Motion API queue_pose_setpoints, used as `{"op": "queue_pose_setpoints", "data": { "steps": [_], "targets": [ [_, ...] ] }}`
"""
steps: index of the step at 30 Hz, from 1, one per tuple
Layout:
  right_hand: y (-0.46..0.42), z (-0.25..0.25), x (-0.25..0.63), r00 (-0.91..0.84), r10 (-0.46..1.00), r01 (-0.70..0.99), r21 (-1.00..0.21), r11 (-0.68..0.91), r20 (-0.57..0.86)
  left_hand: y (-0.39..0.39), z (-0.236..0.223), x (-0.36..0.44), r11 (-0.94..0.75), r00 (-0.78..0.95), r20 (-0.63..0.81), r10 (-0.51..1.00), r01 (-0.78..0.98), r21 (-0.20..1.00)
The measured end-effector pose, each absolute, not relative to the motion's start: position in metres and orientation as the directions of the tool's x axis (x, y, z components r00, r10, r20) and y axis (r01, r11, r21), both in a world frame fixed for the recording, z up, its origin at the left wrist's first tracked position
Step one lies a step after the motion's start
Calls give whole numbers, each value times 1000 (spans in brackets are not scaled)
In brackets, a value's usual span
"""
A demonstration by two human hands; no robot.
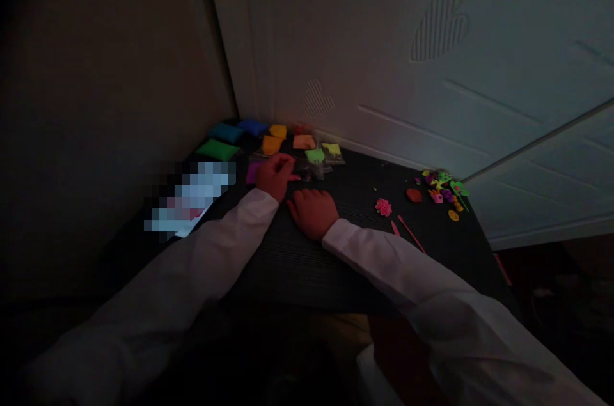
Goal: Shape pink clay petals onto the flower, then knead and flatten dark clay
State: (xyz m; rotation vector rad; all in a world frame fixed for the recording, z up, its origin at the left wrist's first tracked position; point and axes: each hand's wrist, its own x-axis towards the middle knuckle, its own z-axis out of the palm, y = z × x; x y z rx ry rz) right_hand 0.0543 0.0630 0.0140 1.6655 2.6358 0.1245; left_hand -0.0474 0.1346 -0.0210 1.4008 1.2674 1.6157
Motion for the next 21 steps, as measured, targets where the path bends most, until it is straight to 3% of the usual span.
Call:
{"op": "queue_pose_setpoints", "data": {
  "steps": [8, 21],
  "targets": [
    [62, 11, 55, -396, 916, 918, 20, 395, 59, 139, -29, -48, -308, -178, 335, 925, 165, 937],
    [86, 4, 85, -400, 916, 897, -203, 394, 11, 137, -25, -50, -278, -127, 313, 941, 236, 931]
  ]
}}
